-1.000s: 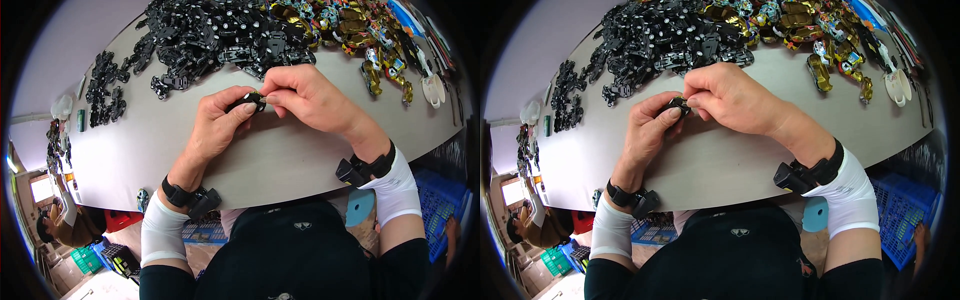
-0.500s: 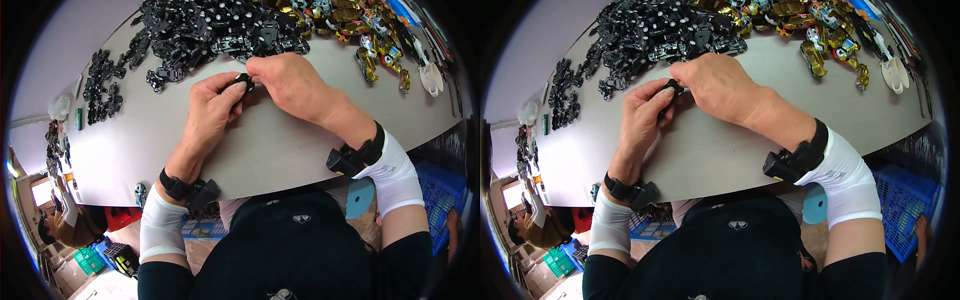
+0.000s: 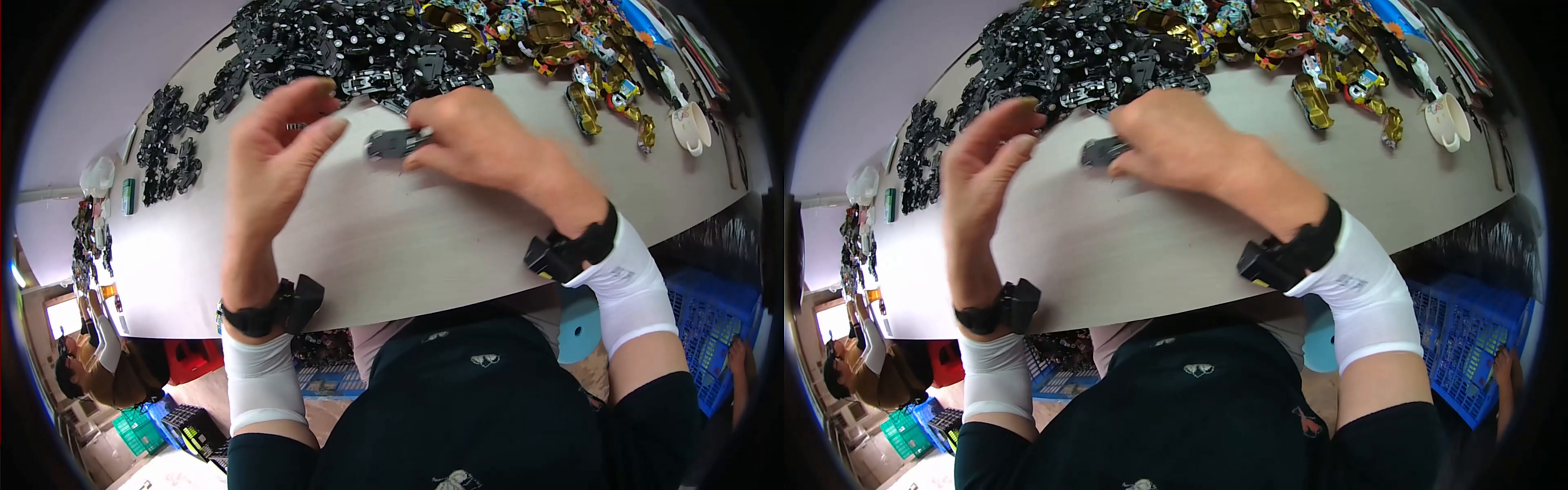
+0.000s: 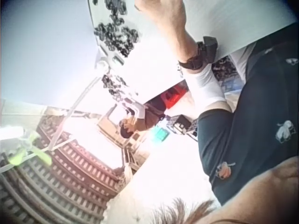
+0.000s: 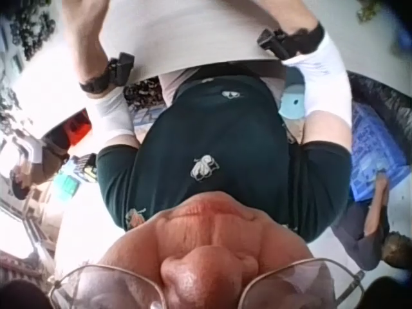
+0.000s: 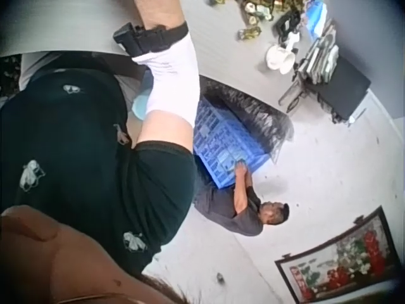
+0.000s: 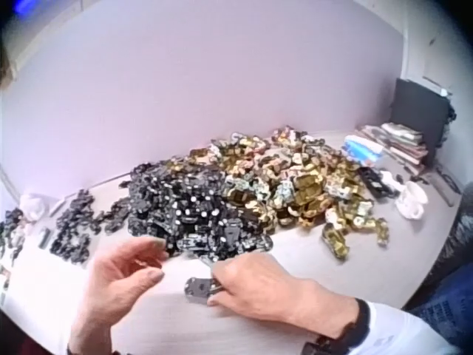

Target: Assembling small plastic toy cars by snapping various chassis and shell components together at a workbench.

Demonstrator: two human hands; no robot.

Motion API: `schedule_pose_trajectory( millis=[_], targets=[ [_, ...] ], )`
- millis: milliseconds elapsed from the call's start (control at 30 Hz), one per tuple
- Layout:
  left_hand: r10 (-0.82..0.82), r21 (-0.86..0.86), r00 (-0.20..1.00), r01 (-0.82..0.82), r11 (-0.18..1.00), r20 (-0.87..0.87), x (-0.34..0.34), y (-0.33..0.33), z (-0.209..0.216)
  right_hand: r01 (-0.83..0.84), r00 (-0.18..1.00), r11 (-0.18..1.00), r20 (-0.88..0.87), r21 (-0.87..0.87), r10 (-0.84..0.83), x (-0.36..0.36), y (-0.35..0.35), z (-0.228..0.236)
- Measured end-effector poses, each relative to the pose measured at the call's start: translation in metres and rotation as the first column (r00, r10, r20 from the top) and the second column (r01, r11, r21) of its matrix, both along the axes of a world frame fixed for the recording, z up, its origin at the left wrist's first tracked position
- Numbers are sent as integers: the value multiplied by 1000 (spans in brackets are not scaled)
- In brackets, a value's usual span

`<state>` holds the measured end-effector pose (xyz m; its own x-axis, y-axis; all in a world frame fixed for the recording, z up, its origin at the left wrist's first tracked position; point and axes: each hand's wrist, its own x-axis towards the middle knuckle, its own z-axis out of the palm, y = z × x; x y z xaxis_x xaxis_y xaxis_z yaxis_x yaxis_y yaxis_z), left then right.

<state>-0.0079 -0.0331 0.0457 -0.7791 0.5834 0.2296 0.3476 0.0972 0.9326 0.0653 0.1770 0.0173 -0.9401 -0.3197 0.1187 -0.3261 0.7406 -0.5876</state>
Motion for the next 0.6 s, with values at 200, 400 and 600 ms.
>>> schedule_pose_trajectory(
  millis=[200, 400, 600],
  targets=[
    [-15, 64, 1000, 16, 998, -16, 21, 27, 37, 86, 940, 973, -306, -213, -150, -12, 3, -12],
    [42, 79, 958, -67, 995, 285, -1, 42, -17, 335, 879, 938, -389, 92, -276, -25, 30, -22],
    [-20, 111, 925, -23, 994, 379, 9, 54, -35, 338, 724, 933, -600, -122, -340, -35, 61, -10]
  ],
)
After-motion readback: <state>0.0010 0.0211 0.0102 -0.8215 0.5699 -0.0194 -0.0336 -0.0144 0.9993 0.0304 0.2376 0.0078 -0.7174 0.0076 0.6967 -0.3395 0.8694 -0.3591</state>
